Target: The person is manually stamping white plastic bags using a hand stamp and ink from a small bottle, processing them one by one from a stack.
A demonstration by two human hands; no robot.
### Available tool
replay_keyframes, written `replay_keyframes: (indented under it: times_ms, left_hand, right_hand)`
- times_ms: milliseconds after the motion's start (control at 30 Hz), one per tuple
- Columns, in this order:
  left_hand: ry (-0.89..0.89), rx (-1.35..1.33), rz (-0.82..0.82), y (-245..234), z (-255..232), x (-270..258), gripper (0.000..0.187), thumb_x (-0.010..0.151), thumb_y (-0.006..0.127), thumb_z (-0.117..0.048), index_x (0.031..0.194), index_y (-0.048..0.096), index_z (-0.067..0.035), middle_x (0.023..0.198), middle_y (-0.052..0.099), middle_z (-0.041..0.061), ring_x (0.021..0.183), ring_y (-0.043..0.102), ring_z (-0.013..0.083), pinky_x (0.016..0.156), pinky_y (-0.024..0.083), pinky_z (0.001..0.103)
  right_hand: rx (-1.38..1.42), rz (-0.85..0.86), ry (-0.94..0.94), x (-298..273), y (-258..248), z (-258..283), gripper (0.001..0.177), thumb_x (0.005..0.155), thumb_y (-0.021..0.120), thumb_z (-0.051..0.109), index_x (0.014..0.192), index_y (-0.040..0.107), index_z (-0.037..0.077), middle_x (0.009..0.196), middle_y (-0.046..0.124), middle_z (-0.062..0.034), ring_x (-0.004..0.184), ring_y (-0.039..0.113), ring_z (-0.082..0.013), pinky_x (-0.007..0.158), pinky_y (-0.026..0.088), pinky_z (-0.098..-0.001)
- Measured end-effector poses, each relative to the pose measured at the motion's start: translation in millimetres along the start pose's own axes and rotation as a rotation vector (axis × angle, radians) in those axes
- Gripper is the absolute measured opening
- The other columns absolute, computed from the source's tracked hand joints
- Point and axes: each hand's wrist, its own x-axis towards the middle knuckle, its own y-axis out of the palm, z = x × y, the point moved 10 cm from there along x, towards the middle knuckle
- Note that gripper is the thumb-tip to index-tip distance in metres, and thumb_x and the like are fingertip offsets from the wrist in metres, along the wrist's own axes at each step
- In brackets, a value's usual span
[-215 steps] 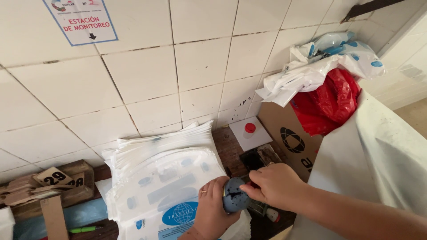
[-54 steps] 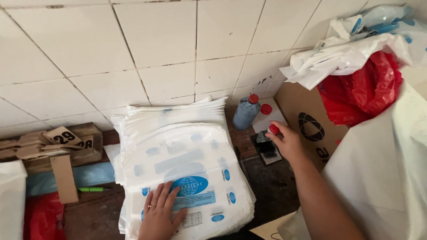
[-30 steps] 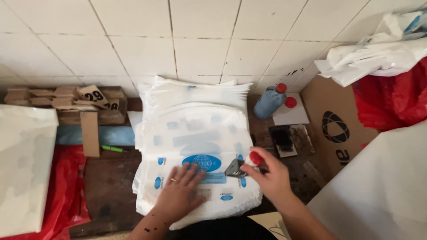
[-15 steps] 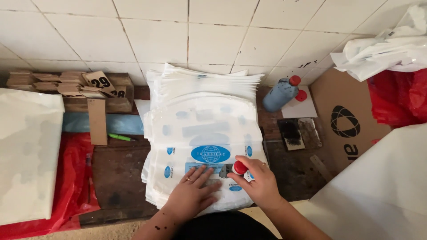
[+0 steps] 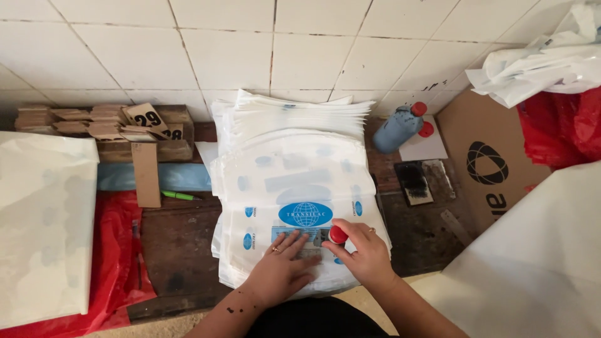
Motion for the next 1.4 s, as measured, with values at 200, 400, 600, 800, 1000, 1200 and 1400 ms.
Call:
replay_keyframes:
  times_ms: [200, 400, 600, 800, 1000, 1200, 1400]
  left_hand:
    - [-0.012, -0.087, 0.064, -1, 4, 2, 0.048, 0.092, 0.074, -0.038, 0.137, 0.068, -0.026, 0.164, 0.032, 0.019, 0.154, 0.016, 0.0424, 0.122, 0.010, 0.057]
    - [0.034, -0.049, 0.300, -9, 7, -6, 0.066, 0.083, 0.083, -0.038, 0.144, 0.061, -0.023, 0.161, 0.039, 0.015, 0.151, 0.027, 0.0371, 0.123, 0.013, 0.053]
    - [0.038, -0.114, 0.139, -35, 31, -25, 0.029, 0.091, 0.078, -0.034, 0.118, 0.079, -0.024, 0.136, 0.070, 0.005, 0.130, 0.060, 0.0272, 0.108, 0.044, 0.043]
    - [0.010, -0.024, 0.024, -37, 41, -19, 0.014, 0.098, 0.065, -0.027, 0.097, 0.076, -0.018, 0.100, 0.078, -0.003, 0.096, 0.071, 0.0235, 0.082, 0.053, 0.039]
    - [-0.017, -0.013, 0.194, -23, 42, -12, 0.030, 0.087, 0.077, -0.025, 0.114, 0.065, -0.021, 0.114, 0.072, 0.003, 0.105, 0.065, 0.0295, 0.089, 0.050, 0.045]
    - [-0.443, -0.192, 0.027, -51, 74, -11, 0.014, 0.105, 0.049, -0.034, 0.112, 0.049, -0.022, 0.070, 0.069, 0.007, 0.061, 0.067, 0.0337, 0.056, 0.048, 0.047]
    - [-0.306, -0.210, -0.191, -66, 70, -16, 0.026, 0.105, 0.046, -0.021, 0.131, 0.049, -0.018, 0.082, 0.069, 0.006, 0.049, 0.058, 0.0249, 0.046, 0.044, 0.041]
  right_hand:
    - [-0.033, -0.056, -0.038, -11, 3, 6, 0.045, 0.085, 0.086, 0.033, 0.122, 0.068, 0.014, 0.099, 0.074, 0.0022, 0.088, 0.070, -0.0128, 0.074, 0.057, -0.0278]
    - [0.305, 0.164, 0.986, -19, -16, -42, 0.049, 0.080, 0.084, 0.026, 0.126, 0.071, 0.020, 0.106, 0.077, 0.0022, 0.097, 0.072, -0.0091, 0.086, 0.067, -0.0226]
    - [0.460, -0.390, 0.338, -14, -113, -41, 0.054, 0.086, 0.076, -0.004, 0.135, 0.058, 0.008, 0.117, 0.074, -0.0074, 0.104, 0.075, -0.0142, 0.090, 0.067, -0.0217]
    - [0.510, -0.499, 0.869, -70, -124, -69, 0.044, 0.087, 0.070, -0.005, 0.129, 0.059, 0.004, 0.104, 0.076, -0.0208, 0.097, 0.073, -0.0246, 0.090, 0.061, -0.0364]
    - [0.444, -0.523, 0.930, -79, -132, -48, 0.043, 0.086, 0.070, -0.008, 0.126, 0.059, 0.004, 0.102, 0.076, -0.0226, 0.094, 0.074, -0.0262, 0.083, 0.061, -0.0349]
    - [0.448, -0.453, 0.641, -80, -123, -31, 0.048, 0.084, 0.071, 0.002, 0.129, 0.054, 0.001, 0.103, 0.076, -0.0235, 0.096, 0.075, -0.0281, 0.083, 0.064, -0.0369]
    - [0.077, 0.042, 0.653, -52, -44, -38, 0.051, 0.082, 0.080, 0.035, 0.129, 0.068, 0.019, 0.110, 0.078, 0.0026, 0.093, 0.072, -0.0108, 0.083, 0.059, -0.0295]
